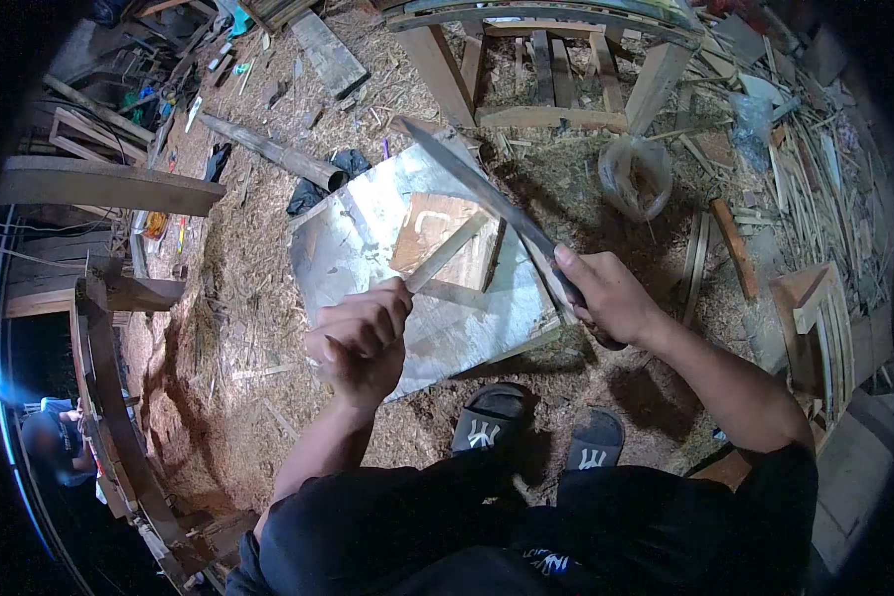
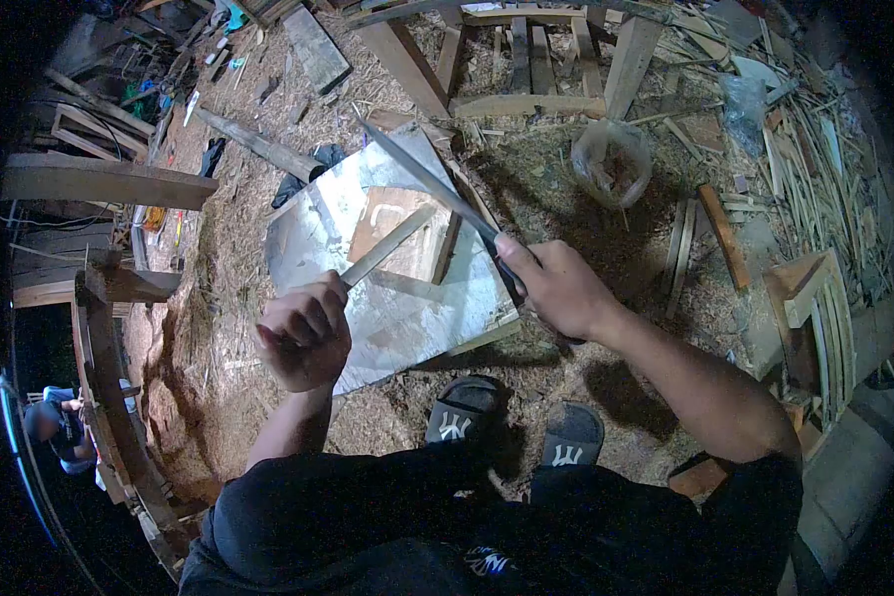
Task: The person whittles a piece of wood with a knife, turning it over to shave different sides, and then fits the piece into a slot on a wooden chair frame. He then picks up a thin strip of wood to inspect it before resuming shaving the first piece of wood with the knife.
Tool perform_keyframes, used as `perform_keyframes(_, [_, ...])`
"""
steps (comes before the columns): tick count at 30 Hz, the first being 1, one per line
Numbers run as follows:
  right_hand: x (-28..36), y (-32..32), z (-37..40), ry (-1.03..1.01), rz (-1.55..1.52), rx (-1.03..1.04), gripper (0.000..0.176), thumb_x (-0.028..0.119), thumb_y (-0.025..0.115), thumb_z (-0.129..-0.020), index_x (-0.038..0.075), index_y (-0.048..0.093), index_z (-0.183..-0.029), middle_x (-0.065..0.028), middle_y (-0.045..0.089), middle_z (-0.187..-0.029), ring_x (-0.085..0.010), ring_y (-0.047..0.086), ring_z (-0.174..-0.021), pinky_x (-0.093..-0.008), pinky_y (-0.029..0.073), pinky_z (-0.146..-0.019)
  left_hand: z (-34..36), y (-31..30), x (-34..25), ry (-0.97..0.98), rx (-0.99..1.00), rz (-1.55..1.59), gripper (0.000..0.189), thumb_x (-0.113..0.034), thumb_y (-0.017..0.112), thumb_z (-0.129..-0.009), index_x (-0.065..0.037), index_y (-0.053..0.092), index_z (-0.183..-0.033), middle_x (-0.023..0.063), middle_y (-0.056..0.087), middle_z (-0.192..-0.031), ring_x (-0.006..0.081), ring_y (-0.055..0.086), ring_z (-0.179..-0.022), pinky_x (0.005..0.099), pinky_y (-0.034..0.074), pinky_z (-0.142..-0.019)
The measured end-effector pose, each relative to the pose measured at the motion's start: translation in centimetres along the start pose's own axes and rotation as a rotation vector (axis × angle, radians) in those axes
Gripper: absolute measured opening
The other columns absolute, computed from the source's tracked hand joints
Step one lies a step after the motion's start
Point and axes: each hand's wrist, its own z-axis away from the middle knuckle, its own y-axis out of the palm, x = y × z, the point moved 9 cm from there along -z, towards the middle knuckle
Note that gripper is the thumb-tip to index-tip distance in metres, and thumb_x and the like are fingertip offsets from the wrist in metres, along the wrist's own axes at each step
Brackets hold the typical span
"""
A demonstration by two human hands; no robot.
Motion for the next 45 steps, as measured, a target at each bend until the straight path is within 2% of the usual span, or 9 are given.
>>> perform_keyframes(6, [0.0,-0.8,0.0,-0.085,0.056,-0.077,0.068,0.055,0.043,-0.104,0.002,0.061,-0.067,-0.0011,0.049,-0.053,-0.0127,0.049,-0.053,-0.0354,0.041,-0.055,0.7,1.4,0.6,0.088,0.158,-0.182,0.067,-0.042,0.039,-0.107,-0.006,0.027,-0.052,0.0057,0.033,-0.048,0.0215,0.033,-0.04,0.0374,0.032,-0.047])
perform_keyframes(10, [0.6,-0.2,-0.2,-0.129,0.098,-0.068,0.067,0.053,0.044,-0.105,0.0,0.063,-0.069,-0.0028,0.053,-0.053,-0.0141,0.05,-0.052,-0.0374,0.042,-0.054,0.4,2.4,0.3,0.075,0.245,-0.222,0.07,-0.051,0.043,-0.105,-0.007,0.026,-0.053,0.0049,0.035,-0.047,0.0218,0.037,-0.042,0.0373,0.035,-0.05])
perform_keyframes(18, [1.5,0.0,-0.8,-0.105,0.167,-0.062,0.062,0.049,0.049,-0.104,-0.002,0.063,-0.071,-0.0079,0.056,-0.054,-0.0153,0.053,-0.052,-0.0399,0.043,-0.054,1.4,3.3,0.2,0.203,0.392,-0.293,0.066,-0.039,0.044,-0.106,-0.005,0.029,-0.051,0.0052,0.032,-0.047,0.0228,0.038,-0.041,0.0394,0.039,-0.049])
perform_keyframes(23, [5.6,-0.7,0.5,-0.344,0.142,-0.124,0.062,0.048,0.048,-0.104,0.0,0.059,-0.067,-0.0094,0.056,-0.053,-0.0166,0.054,-0.052,-0.0405,0.042,-0.05,2.3,3.5,0.5,0.193,0.579,-0.265,0.052,-0.026,0.043,-0.1,-0.003,0.035,-0.054,0.008,0.036,-0.055,0.0276,0.041,-0.048,0.0434,0.042,-0.056])
perform_keyframes(28, [3.1,0.6,0.2,-0.261,0.23,-0.113,0.063,0.05,0.046,-0.105,0.004,0.055,-0.062,-0.006,0.051,-0.05,-0.0171,0.052,-0.049,-0.0403,0.04,-0.048,2.8,3.6,0.5,0.216,0.622,-0.268,0.048,-0.023,0.045,-0.097,-0.004,0.037,-0.054,0.0081,0.038,-0.058,0.0282,0.043,-0.051,0.0435,0.042,-0.056])
perform_keyframes(31, [2.1,0.9,-0.1,-0.147,0.243,-0.069,0.063,0.05,0.047,-0.105,0.004,0.055,-0.062,-0.0026,0.049,-0.049,-0.0168,0.049,-0.046,-0.04,0.04,-0.047,3.3,3.4,0.6,0.222,0.633,-0.3,0.045,-0.022,0.048,-0.095,-0.005,0.039,-0.055,0.0075,0.038,-0.058,0.0282,0.045,-0.054,0.0423,0.041,-0.057])
perform_keyframes(36, [7.3,-0.7,0.9,-0.403,0.185,-0.171,0.063,0.05,0.048,-0.104,0.003,0.057,-0.063,-0.0054,0.052,-0.05,-0.017,0.052,-0.048,-0.0396,0.042,-0.049,3.7,4.6,0.9,0.219,0.861,-0.393,0.042,-0.024,0.058,-0.091,-0.006,0.043,-0.056,0.0053,0.039,-0.059,0.0265,0.048,-0.058,0.0394,0.042,-0.059])
perform_keyframes(39, [7.1,-0.9,0.4,-0.362,0.167,-0.185,0.063,0.05,0.048,-0.104,0.003,0.057,-0.063,-0.0058,0.053,-0.051,-0.0173,0.053,-0.048,-0.0395,0.042,-0.049,4.5,6.3,1.0,0.289,1.005,-0.499,0.042,-0.026,0.068,-0.087,-0.006,0.046,-0.057,0.0045,0.042,-0.059,0.0246,0.049,-0.057,0.0379,0.042,-0.059])
perform_keyframes(45, [3.1,0.0,-0.6,-0.203,0.26,-0.113,0.064,0.052,0.048,-0.104,0.003,0.057,-0.063,-0.0064,0.051,-0.049,-0.017,0.052,-0.047,-0.0397,0.041,-0.048,6.3,6.0,2.1,0.289,1.121,-0.638,0.046,-0.036,0.077,-0.081,-0.007,0.05,-0.058,0.0038,0.05,-0.066,0.0248,0.06,-0.074,0.0398,0.054,-0.082])
